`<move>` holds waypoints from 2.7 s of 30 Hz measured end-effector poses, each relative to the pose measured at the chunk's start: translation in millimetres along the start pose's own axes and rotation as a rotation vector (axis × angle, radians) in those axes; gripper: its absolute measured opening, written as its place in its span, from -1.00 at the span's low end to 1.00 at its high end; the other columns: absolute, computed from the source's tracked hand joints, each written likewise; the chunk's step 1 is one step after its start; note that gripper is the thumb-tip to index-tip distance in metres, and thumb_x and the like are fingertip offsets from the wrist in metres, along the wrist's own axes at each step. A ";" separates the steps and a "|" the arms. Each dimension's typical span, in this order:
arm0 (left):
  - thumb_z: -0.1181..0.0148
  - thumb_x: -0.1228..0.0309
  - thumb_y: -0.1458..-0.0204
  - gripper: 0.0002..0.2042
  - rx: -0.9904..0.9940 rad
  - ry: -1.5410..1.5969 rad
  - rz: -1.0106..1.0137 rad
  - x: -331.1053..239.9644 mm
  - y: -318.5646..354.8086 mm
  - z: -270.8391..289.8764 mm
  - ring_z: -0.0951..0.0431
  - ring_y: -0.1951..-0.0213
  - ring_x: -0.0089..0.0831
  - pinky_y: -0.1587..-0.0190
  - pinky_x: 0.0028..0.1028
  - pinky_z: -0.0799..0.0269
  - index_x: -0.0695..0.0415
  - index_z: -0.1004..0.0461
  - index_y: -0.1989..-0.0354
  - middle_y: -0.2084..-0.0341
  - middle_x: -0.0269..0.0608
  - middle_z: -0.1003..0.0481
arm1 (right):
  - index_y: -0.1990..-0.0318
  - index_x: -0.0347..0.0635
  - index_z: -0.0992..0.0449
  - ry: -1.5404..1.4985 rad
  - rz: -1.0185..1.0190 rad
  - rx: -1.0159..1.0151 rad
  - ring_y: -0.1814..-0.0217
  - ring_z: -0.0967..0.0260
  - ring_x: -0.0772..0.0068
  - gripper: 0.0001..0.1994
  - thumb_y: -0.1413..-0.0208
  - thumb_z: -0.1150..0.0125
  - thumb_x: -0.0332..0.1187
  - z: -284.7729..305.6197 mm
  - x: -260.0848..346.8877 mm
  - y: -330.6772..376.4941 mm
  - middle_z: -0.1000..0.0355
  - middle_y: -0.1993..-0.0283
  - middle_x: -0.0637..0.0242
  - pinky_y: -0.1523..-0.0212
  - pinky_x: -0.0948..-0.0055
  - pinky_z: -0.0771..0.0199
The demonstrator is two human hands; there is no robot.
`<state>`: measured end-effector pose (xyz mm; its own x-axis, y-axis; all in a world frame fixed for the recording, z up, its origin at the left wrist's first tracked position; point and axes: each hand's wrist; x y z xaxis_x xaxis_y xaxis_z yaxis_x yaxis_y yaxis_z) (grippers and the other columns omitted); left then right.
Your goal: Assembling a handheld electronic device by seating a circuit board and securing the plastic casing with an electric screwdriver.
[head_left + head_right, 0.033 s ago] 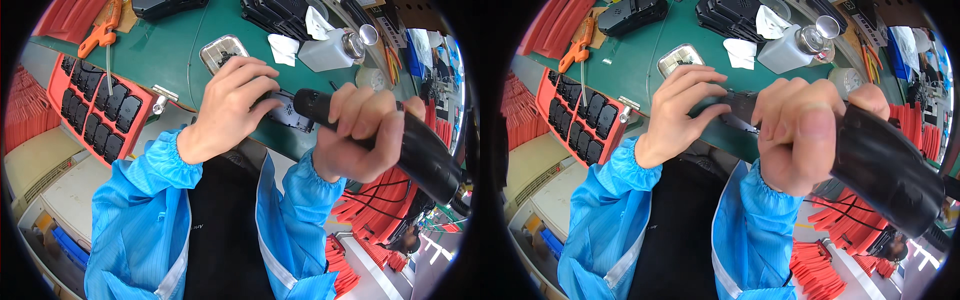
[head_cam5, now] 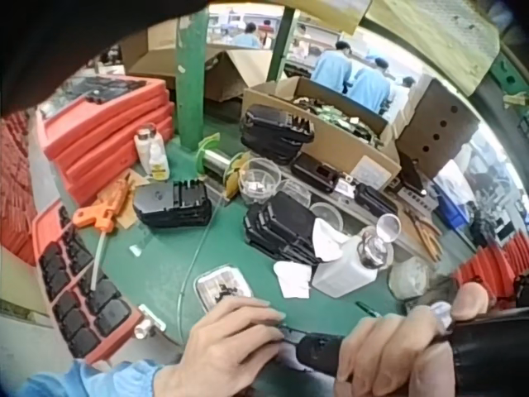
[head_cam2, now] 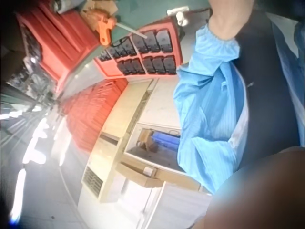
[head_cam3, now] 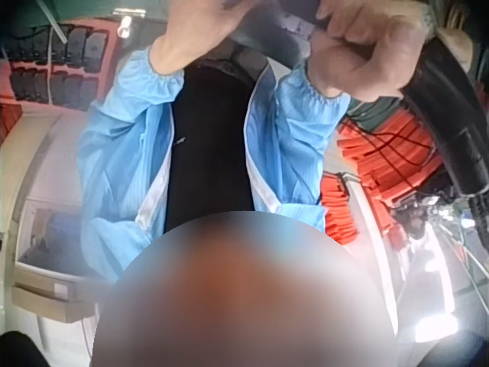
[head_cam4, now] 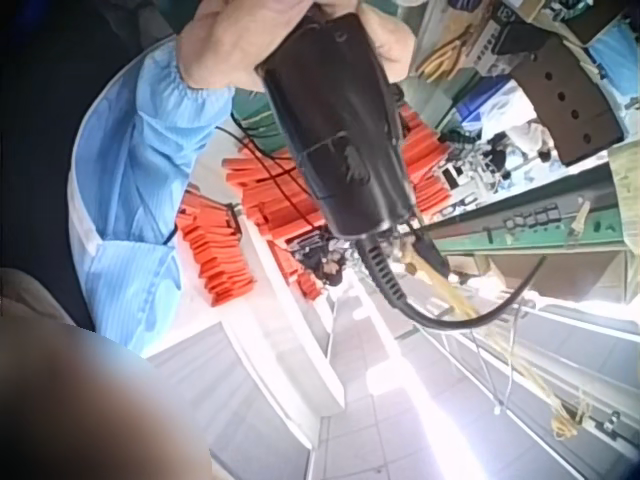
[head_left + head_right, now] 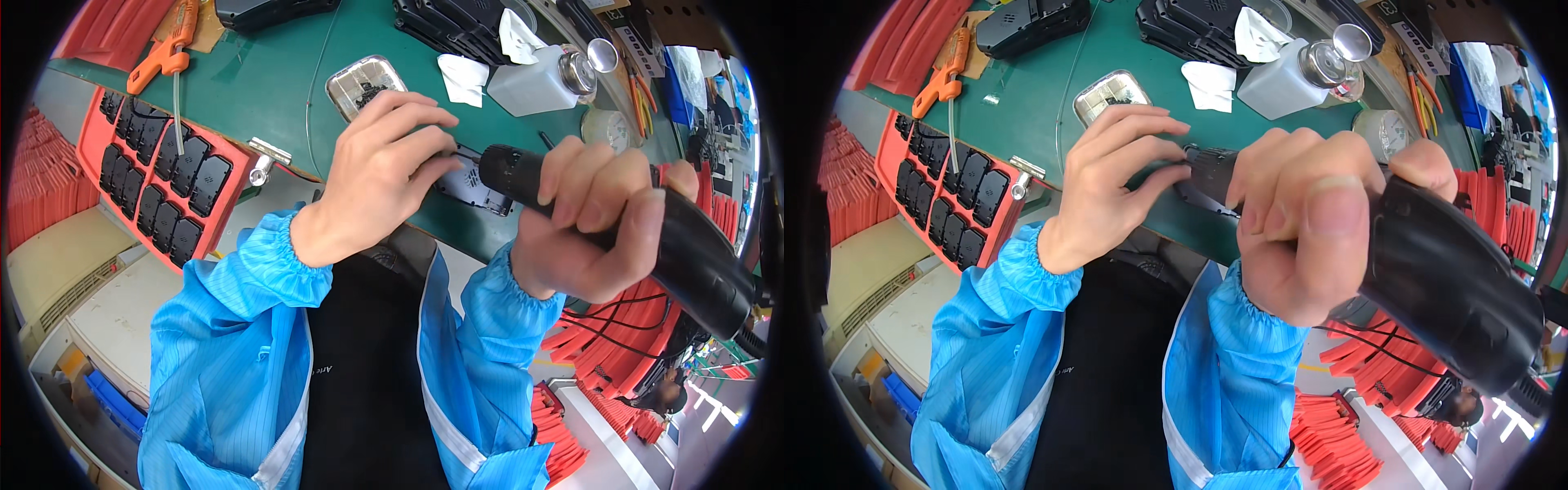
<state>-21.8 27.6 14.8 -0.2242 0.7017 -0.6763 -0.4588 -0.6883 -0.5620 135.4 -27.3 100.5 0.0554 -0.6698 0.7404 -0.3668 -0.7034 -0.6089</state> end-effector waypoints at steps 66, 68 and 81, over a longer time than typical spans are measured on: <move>-0.56 0.55 0.19 -0.76 0.191 0.164 -0.036 2.8 7.8 7.3 -0.58 -0.17 -0.06 -0.16 -0.13 -0.56 0.22 -0.62 0.34 0.08 -0.19 -0.64 | -0.18 -0.10 -0.16 0.018 -0.045 0.001 0.64 -0.14 0.55 -0.67 -0.34 -0.04 -0.42 -2.3 20.0 28.2 -0.18 0.56 0.39 0.56 0.43 -0.27; -0.55 0.56 0.17 -0.78 0.196 0.147 -0.063 9.1 2.4 12.2 -0.59 -0.16 -0.06 -0.15 -0.14 -0.56 0.22 -0.61 0.36 0.09 -0.20 -0.65 | -0.16 -0.10 -0.14 -0.001 -0.046 -0.058 0.66 -0.17 0.50 -0.64 -0.29 -0.11 -0.46 -0.5 21.2 25.3 -0.23 0.57 0.37 0.55 0.37 -0.32; -0.57 0.40 0.09 -0.50 0.299 -0.045 -0.061 4.4 -7.1 15.3 -0.52 -0.24 -0.01 -0.29 -0.11 -0.48 0.21 -0.63 -0.08 -0.09 -0.11 -0.61 | -0.11 -0.25 -0.34 0.278 0.157 -0.431 0.71 -0.20 0.51 -0.65 -0.22 -0.26 -0.60 91.6 14.4 -14.6 -0.28 0.60 0.35 0.57 0.39 -0.35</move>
<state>-32.7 38.4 23.2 -0.2232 0.7520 -0.6203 -0.7038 -0.5646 -0.4311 226.6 -48.4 94.0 -0.2573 -0.6301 0.7327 -0.7025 -0.3987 -0.5896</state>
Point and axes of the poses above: each hand's wrist, its own y-axis away from the middle knuckle, its own z-axis out of the back of the hand, x = y × z
